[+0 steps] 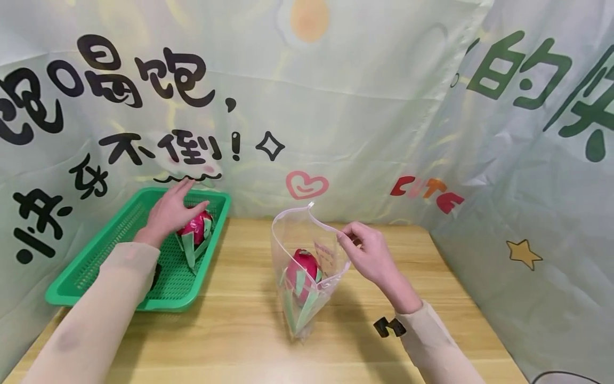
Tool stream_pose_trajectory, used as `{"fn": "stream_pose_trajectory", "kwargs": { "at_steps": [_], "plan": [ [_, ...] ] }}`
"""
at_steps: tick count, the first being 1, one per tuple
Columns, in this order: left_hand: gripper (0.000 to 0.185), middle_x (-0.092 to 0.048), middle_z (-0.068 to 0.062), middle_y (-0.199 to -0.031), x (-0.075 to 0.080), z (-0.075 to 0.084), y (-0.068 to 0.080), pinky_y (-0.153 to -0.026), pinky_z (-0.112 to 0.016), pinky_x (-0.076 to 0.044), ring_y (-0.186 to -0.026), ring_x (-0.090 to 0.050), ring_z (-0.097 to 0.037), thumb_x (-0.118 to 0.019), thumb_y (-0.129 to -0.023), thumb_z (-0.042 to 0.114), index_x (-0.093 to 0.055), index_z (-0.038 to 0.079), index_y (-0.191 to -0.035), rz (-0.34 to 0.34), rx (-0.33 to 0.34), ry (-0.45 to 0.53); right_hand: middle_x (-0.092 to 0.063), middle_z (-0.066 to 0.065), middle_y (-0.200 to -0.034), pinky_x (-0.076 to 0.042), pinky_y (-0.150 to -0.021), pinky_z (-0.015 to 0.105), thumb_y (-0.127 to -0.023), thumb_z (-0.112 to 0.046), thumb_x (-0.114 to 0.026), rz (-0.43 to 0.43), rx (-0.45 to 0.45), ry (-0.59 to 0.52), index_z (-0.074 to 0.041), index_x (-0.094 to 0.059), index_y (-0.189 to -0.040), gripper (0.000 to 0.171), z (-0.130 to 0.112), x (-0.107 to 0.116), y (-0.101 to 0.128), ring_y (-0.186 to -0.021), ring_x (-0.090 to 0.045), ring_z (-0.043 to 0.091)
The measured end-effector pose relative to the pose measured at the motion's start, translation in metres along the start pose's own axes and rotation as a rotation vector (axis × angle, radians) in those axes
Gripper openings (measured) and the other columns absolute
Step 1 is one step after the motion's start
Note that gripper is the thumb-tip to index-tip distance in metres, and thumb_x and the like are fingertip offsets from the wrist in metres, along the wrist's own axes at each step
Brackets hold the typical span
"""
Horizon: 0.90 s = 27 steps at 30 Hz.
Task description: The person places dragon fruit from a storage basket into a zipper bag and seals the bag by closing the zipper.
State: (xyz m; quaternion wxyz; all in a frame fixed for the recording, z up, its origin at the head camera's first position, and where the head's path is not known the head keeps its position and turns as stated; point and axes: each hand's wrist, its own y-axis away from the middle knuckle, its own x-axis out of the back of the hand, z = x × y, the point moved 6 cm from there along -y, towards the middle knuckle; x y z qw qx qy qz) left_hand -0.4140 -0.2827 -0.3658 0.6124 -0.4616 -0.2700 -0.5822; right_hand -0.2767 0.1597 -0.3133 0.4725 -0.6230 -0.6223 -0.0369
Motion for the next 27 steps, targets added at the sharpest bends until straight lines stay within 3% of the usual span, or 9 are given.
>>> {"fn": "stream_pose_trajectory", "kwargs": {
  "at_steps": [12,19,27],
  "plan": [
    [0.096,-0.017,-0.031,-0.167,-0.048,-0.04,0.004,-0.112,-0.079,-0.022,-0.15,-0.017,-0.058,-0.061,-0.098,0.06,-0.026,-0.004,-0.161,-0.08,0.04,0.051,-0.066,-0.004,-0.08,-0.056,-0.068,0.031,-0.1,-0.012,-0.069,0.002,-0.007,-0.025,-0.013,-0.073,-0.089,0.012,0.002,-0.004,0.001,-0.073,-0.063,0.012],
    [0.096,-0.019,-0.039,-0.16,-0.057,-0.044,0.004,-0.104,-0.08,-0.033,-0.139,-0.022,-0.068,-0.068,-0.094,0.056,-0.029,-0.003,-0.159,-0.108,0.061,0.146,-0.066,-0.004,-0.081,-0.058,-0.07,0.033,-0.1,-0.011,-0.068,0.009,-0.016,-0.037,-0.012,-0.073,-0.089,0.012,0.004,-0.003,0.001,-0.074,-0.062,0.012],
    [0.102,-0.017,-0.042,-0.158,-0.059,-0.046,0.005,-0.097,-0.078,-0.04,-0.134,-0.025,-0.069,-0.078,-0.087,0.053,-0.03,-0.002,-0.159,-0.114,0.109,0.213,-0.066,-0.004,-0.081,-0.058,-0.071,0.034,-0.099,-0.011,-0.068,0.004,-0.015,-0.037,-0.013,-0.073,-0.089,0.012,0.004,-0.005,0.0,-0.074,-0.061,0.013]
  ]
}}
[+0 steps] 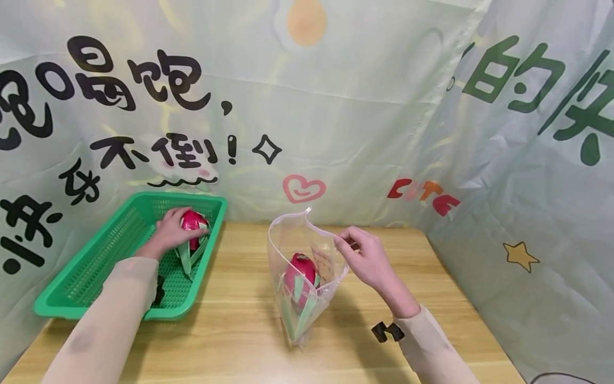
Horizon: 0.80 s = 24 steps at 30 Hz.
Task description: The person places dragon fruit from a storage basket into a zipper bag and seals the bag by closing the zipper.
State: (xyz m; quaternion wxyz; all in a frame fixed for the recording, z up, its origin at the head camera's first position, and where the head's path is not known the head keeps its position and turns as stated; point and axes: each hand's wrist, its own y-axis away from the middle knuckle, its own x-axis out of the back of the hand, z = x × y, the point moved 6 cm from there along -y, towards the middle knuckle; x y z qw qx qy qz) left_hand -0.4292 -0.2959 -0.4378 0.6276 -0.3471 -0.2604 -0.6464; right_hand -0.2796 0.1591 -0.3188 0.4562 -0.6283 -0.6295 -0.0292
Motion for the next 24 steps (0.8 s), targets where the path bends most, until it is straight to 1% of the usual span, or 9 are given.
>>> {"fn": "stream_pose_trajectory", "kwargs": {
  "at_steps": [6,10,16,21,24],
  "plan": [
    [0.098,-0.022,-0.043,-0.155,0.004,0.003,-0.001,-0.094,-0.075,-0.046,-0.129,-0.03,-0.068,-0.084,-0.083,0.047,-0.039,-0.002,-0.154,0.029,0.011,0.028,-0.067,-0.004,-0.082,-0.058,-0.072,0.033,-0.1,-0.012,-0.069,-0.005,-0.006,0.0,-0.012,-0.073,-0.089,0.011,-0.001,0.001,0.001,-0.074,-0.061,0.013],
    [0.095,-0.026,-0.042,-0.152,0.007,0.002,0.0,-0.093,-0.074,-0.047,-0.129,-0.032,-0.067,-0.089,-0.079,0.044,-0.045,-0.002,-0.15,0.058,0.015,0.043,-0.066,-0.003,-0.081,-0.058,-0.071,0.034,-0.1,-0.012,-0.069,-0.005,-0.015,-0.005,-0.012,-0.073,-0.089,0.011,-0.002,0.002,0.001,-0.073,-0.061,0.014],
    [0.098,-0.026,-0.04,-0.155,0.017,0.004,0.003,-0.092,-0.074,-0.047,-0.129,-0.032,-0.064,-0.091,-0.076,0.044,-0.045,0.001,-0.151,0.091,0.011,0.048,-0.065,-0.004,-0.08,-0.057,-0.07,0.031,-0.099,-0.012,-0.069,-0.01,-0.017,-0.024,-0.013,-0.072,-0.089,0.011,-0.002,0.0,0.0,-0.072,-0.06,0.014],
    [0.096,-0.028,-0.036,-0.156,0.028,0.012,0.005,-0.09,-0.073,-0.048,-0.128,-0.032,-0.063,-0.091,-0.077,0.043,-0.046,0.003,-0.152,0.151,-0.011,0.06,-0.064,-0.004,-0.079,-0.056,-0.071,0.031,-0.099,-0.012,-0.069,-0.012,-0.017,-0.027,-0.012,-0.072,-0.088,0.012,-0.003,-0.001,-0.001,-0.072,-0.059,0.014],
    [0.093,-0.028,-0.034,-0.156,0.037,0.019,0.007,-0.09,-0.073,-0.048,-0.129,-0.031,-0.062,-0.091,-0.078,0.041,-0.046,0.005,-0.152,0.187,-0.01,0.081,-0.065,-0.004,-0.08,-0.057,-0.071,0.031,-0.099,-0.012,-0.069,-0.012,-0.015,-0.029,-0.012,-0.072,-0.088,0.012,-0.003,-0.002,-0.001,-0.073,-0.06,0.014]
  ]
}}
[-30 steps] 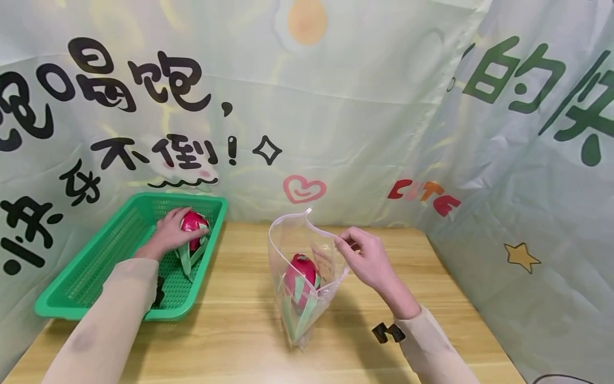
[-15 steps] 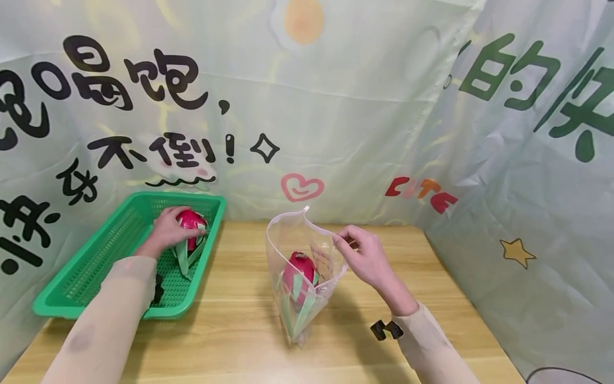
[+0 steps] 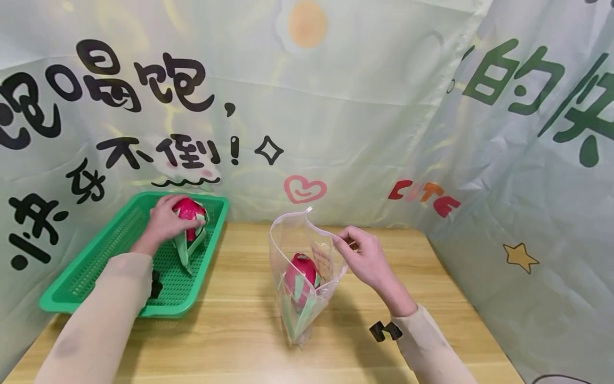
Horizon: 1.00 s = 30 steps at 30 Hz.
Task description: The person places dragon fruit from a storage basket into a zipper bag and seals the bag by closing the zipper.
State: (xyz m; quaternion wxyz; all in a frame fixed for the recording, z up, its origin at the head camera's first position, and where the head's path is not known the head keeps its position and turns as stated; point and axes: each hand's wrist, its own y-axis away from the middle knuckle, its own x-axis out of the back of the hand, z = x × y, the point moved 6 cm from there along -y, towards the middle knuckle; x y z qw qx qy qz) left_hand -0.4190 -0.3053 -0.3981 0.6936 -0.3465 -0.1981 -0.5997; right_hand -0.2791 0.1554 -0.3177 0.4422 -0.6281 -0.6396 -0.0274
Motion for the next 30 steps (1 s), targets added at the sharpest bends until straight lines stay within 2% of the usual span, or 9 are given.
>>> {"fn": "stream_pose_trajectory", "kwargs": {
  "at_steps": [9,18,25,30],
  "plan": [
    [0.094,-0.028,-0.028,-0.162,0.024,0.024,0.002,-0.099,-0.073,-0.046,-0.134,-0.034,-0.059,-0.092,-0.078,0.038,-0.047,0.008,-0.154,0.082,-0.007,0.07,-0.065,-0.003,-0.08,-0.058,-0.072,0.037,-0.099,-0.012,-0.069,0.002,-0.005,-0.017,-0.012,-0.071,-0.087,0.012,0.002,-0.001,0.001,-0.075,-0.061,0.015],
    [0.094,-0.029,-0.023,-0.164,0.048,0.047,0.003,-0.103,-0.069,-0.046,-0.136,-0.04,-0.051,-0.09,-0.08,0.037,-0.043,0.013,-0.159,0.152,-0.011,0.159,-0.066,-0.003,-0.081,-0.056,-0.07,0.03,-0.099,-0.011,-0.069,0.007,0.0,-0.029,-0.012,-0.072,-0.088,0.011,0.004,-0.001,0.001,-0.075,-0.062,0.015],
    [0.097,-0.028,-0.014,-0.166,0.059,0.071,0.012,-0.107,-0.064,-0.046,-0.141,-0.039,-0.044,-0.09,-0.079,0.044,-0.042,0.019,-0.16,0.207,0.007,0.227,-0.066,-0.002,-0.081,-0.057,-0.071,0.034,-0.099,-0.011,-0.069,0.004,-0.004,-0.041,-0.011,-0.071,-0.088,0.012,0.003,-0.001,0.001,-0.075,-0.062,0.016],
    [0.096,-0.029,-0.009,-0.167,0.064,0.091,0.022,-0.108,-0.062,-0.046,-0.145,-0.036,-0.04,-0.092,-0.078,0.043,-0.044,0.022,-0.159,0.234,0.011,0.275,-0.065,-0.002,-0.08,-0.057,-0.07,0.031,-0.099,-0.011,-0.07,0.0,-0.005,-0.042,-0.011,-0.071,-0.088,0.012,0.003,-0.002,0.001,-0.075,-0.062,0.016]
  ]
}}
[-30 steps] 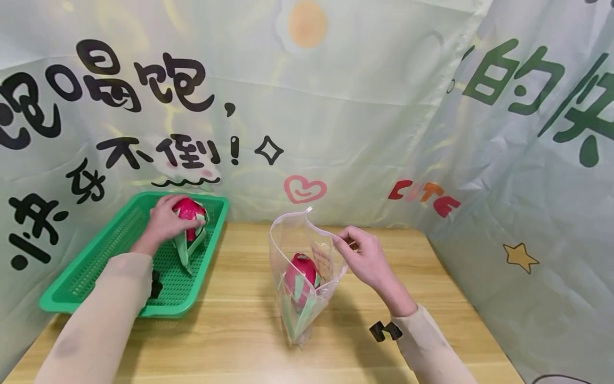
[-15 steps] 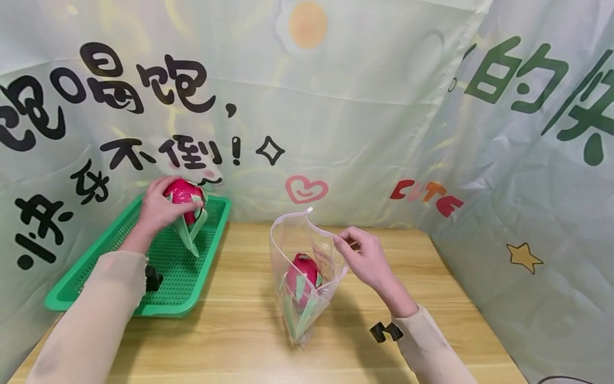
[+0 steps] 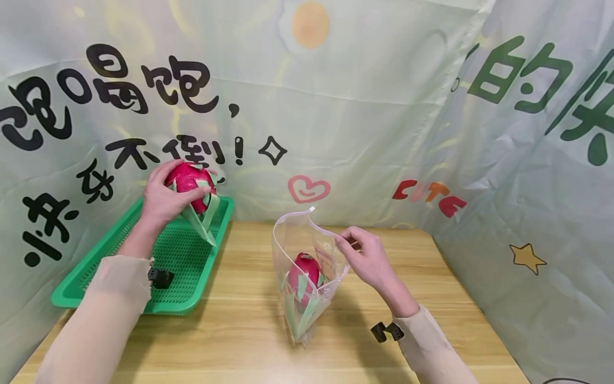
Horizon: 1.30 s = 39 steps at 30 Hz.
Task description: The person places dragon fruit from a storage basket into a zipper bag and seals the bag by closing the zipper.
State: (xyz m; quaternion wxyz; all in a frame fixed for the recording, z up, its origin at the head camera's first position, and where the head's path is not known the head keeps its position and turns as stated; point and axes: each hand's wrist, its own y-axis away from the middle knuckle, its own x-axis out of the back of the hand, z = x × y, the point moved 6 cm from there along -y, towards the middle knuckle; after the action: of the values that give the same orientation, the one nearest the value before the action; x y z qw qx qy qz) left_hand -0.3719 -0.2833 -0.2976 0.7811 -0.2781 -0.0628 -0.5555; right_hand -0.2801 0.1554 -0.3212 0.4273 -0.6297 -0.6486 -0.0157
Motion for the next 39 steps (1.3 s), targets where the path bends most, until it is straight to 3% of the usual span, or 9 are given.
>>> {"fn": "stream_pose_trajectory", "kwargs": {
  "at_steps": [7,17,22,30,39],
  "plan": [
    [0.092,-0.034,-0.002,-0.165,-0.004,0.029,0.017,-0.11,-0.055,-0.047,-0.144,-0.038,-0.031,-0.093,-0.078,0.035,-0.047,0.025,-0.157,0.011,-0.009,0.101,-0.066,-0.002,-0.081,-0.056,-0.069,0.03,-0.099,-0.012,-0.07,0.001,0.0,-0.007,-0.01,-0.071,-0.088,0.011,-0.001,-0.001,0.001,-0.074,-0.061,0.016],
    [0.082,-0.042,0.001,-0.157,-0.013,0.066,0.044,-0.102,-0.047,-0.053,-0.137,-0.042,-0.022,-0.092,-0.079,0.031,-0.054,0.028,-0.152,0.023,-0.044,0.208,-0.065,-0.002,-0.08,-0.057,-0.069,0.031,-0.099,-0.011,-0.07,0.006,-0.007,-0.002,-0.01,-0.071,-0.088,0.01,-0.001,-0.001,0.002,-0.075,-0.061,0.016],
    [0.081,-0.044,0.001,-0.156,-0.021,0.076,0.054,-0.101,-0.043,-0.055,-0.135,-0.045,-0.023,-0.092,-0.08,0.027,-0.055,0.031,-0.151,0.012,-0.031,0.289,-0.065,-0.002,-0.08,-0.057,-0.07,0.034,-0.099,-0.012,-0.07,0.005,-0.009,-0.003,-0.011,-0.072,-0.088,0.011,-0.001,-0.002,0.002,-0.075,-0.061,0.016],
    [0.078,-0.047,-0.001,-0.152,-0.031,0.094,0.068,-0.097,-0.039,-0.058,-0.133,-0.047,-0.024,-0.092,-0.079,0.022,-0.057,0.03,-0.149,0.01,-0.047,0.393,-0.065,-0.003,-0.081,-0.056,-0.071,0.03,-0.099,-0.014,-0.07,0.007,-0.01,-0.003,-0.011,-0.072,-0.088,0.011,-0.002,-0.003,0.003,-0.076,-0.061,0.016],
    [0.074,-0.05,-0.006,-0.146,-0.041,0.114,0.079,-0.089,-0.029,-0.06,-0.129,-0.05,-0.029,-0.089,-0.082,0.015,-0.058,0.027,-0.148,-0.009,-0.05,0.591,-0.067,-0.003,-0.082,-0.057,-0.072,0.03,-0.099,-0.014,-0.07,0.003,-0.011,-0.015,-0.011,-0.073,-0.09,0.011,-0.002,-0.005,0.004,-0.077,-0.062,0.015]
  ]
}}
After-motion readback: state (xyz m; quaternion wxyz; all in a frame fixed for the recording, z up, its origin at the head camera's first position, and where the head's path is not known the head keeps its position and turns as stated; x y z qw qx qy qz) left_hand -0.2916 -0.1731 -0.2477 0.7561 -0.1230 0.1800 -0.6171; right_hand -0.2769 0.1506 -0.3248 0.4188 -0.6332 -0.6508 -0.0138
